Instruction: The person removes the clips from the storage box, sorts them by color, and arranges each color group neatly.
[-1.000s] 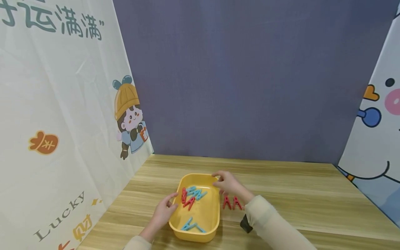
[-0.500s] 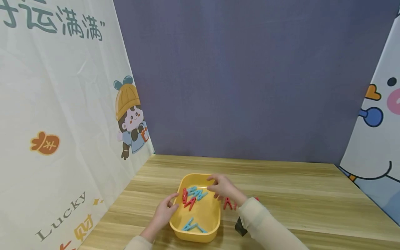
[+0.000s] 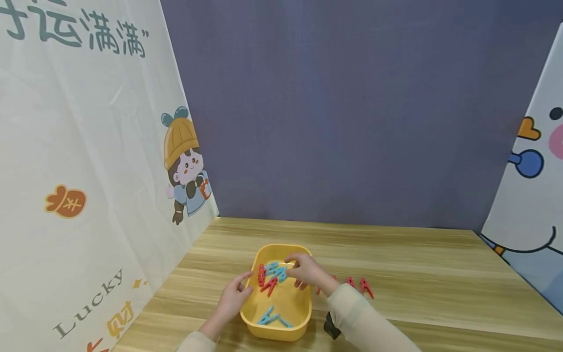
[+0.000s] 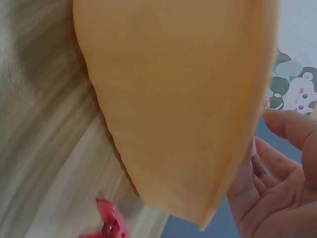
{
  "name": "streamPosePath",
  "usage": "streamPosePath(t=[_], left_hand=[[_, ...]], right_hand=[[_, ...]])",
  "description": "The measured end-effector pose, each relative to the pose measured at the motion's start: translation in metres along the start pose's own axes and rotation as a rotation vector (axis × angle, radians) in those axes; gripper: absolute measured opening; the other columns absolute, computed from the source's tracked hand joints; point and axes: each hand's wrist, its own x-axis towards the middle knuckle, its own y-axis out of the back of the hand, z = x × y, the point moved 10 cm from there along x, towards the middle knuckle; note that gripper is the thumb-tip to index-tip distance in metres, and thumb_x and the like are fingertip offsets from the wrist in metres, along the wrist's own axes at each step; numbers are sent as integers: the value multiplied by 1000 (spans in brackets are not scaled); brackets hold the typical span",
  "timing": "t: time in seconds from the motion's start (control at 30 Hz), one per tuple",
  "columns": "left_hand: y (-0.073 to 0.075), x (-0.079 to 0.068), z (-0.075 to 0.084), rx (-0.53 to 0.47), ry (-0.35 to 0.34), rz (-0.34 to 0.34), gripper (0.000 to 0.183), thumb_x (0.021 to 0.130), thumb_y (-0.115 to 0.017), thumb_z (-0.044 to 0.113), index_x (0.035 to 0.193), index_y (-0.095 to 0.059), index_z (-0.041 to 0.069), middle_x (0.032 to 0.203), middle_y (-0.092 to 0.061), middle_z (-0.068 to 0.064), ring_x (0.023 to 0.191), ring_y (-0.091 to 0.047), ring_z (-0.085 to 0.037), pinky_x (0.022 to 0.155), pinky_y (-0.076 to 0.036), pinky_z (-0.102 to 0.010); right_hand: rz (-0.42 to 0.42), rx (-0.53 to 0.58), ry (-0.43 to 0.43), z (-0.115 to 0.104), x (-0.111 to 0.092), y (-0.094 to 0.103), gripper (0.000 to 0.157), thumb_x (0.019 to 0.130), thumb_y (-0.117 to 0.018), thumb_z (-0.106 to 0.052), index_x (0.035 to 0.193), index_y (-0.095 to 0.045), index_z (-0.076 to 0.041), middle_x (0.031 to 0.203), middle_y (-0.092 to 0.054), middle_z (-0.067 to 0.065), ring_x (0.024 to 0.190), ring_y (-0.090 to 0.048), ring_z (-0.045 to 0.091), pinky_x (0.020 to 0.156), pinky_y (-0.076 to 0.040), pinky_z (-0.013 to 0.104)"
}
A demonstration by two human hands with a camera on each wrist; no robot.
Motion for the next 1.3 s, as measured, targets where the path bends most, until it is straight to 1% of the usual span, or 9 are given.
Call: streamPosePath(t=[0.33,0.43,0.6,0.7,0.87,1.13,1.3], left_hand=[[-1,1,-2,8,-5,7,39,84,-59,2,122,-53,-4,67,-43,-1,54,-40,-11,45,-35,-21],[-1,1,-1,6,-2,8,39,84,-59,1,122,-53,-4,67,-43,-1,54,-40,-10,45,-35,-20],[-1,1,0,3,-3,4,39,84,-59,1,122,-53,-5,67,-43,-1,54,-39,-10,45,-35,-20],[-1,1,0,-1,7,-2,39,84,-58,1,122,-52,-5,67,-42,-1,54,-39,-11,45,-34,-20],[-2,1,-4,-11,25,-2,40,84,-58,1,123,-52,-4,67,-42,-1,55,-40,-11,45,-35,-20],[-2,2,-3,-4,5,-1,40,84,-59,1,122,-53,-3,67,-43,-1,54,-41,-11,46,-36,-21],[-2,1,-4,-6,10,-7,40,84,-59,1,123,-52,-3,67,-44,-1,55,-41,-11,46,-36,-20]], right_hand=[[-2,-14,-5,5,6,-13,37,85,-61,-6,118,-53,6,78,-56,15,49,-56,18,45,-50,36],[-11,-11,-14,5,6,-17,37,84,-61,-6,118,-53,6,80,-57,18,49,-56,19,46,-50,38],[-22,-16,-11,3,7,-24,35,85,-61,-7,117,-54,6,77,-55,14,50,-57,21,45,-50,35],[-22,-12,-6,2,8,-27,33,86,-62,-7,115,-55,6,76,-54,12,49,-57,21,44,-49,33],[-15,-7,-12,4,11,-33,32,85,-62,-6,114,-56,6,75,-53,9,48,-56,19,43,-49,33],[-13,12,-46,10,14,-40,33,85,-63,-6,114,-56,7,80,-54,9,48,-56,18,43,-49,33],[-12,5,-57,13,15,-45,32,85,-63,-5,113,-56,6,80,-55,9,49,-56,18,43,-49,31]])
